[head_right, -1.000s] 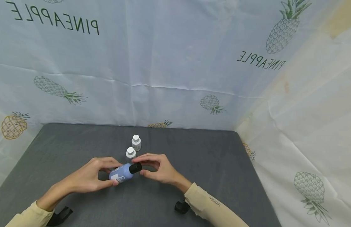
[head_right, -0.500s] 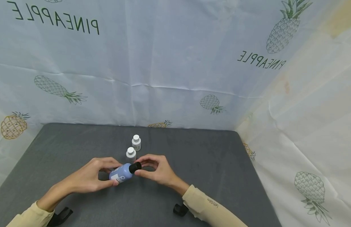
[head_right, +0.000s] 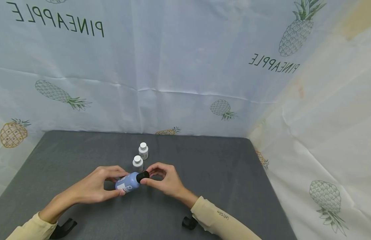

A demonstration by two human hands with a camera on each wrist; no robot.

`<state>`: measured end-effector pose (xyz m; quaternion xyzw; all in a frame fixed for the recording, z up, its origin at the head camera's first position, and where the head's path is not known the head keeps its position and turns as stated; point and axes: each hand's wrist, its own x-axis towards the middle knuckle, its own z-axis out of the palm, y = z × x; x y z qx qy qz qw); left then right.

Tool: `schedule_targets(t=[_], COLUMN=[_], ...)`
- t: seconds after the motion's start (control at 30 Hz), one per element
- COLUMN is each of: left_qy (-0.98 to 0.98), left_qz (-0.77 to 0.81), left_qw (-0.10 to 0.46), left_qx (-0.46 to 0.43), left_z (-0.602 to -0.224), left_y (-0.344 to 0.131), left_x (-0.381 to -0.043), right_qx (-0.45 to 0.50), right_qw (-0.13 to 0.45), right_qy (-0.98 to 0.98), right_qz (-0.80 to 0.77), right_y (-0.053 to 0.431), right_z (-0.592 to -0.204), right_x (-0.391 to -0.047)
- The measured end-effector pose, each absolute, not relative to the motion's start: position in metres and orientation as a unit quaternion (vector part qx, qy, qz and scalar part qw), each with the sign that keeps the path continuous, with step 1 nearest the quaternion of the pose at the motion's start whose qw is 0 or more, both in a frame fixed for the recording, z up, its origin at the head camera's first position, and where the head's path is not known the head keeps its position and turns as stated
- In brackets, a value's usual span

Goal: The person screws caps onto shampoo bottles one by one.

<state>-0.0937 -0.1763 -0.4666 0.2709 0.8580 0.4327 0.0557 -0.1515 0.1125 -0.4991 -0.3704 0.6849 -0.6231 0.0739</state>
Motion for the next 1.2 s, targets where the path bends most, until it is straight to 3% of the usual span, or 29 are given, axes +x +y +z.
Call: schedule_targets(t=[0.57, 0.97, 1.2], left_qy=[0.859, 0.861, 0.867], left_qz=[0.431, 0.430, 0.419], left_qw=[0.057, 0.064, 0.050], left_qx=[0.269, 0.264, 0.267], left_z=[-0.469, -0.470, -0.470], left_y=[-0.180, -0.182, -0.182], left_x=[-0.094, -0.094, -0.094], right_qx=[-0.366, -0.405, -0.420], right_qw=[0.092, 0.185, 0.206], right_qy=[0.677, 0.564, 0.566], right_qz=[-0.632, -0.696, -0.679], right_y=[0.112, 0.114, 0.115], right_z=[-0.501, -0.495, -0.492], right_x=[-0.151, -0.160, -0.163])
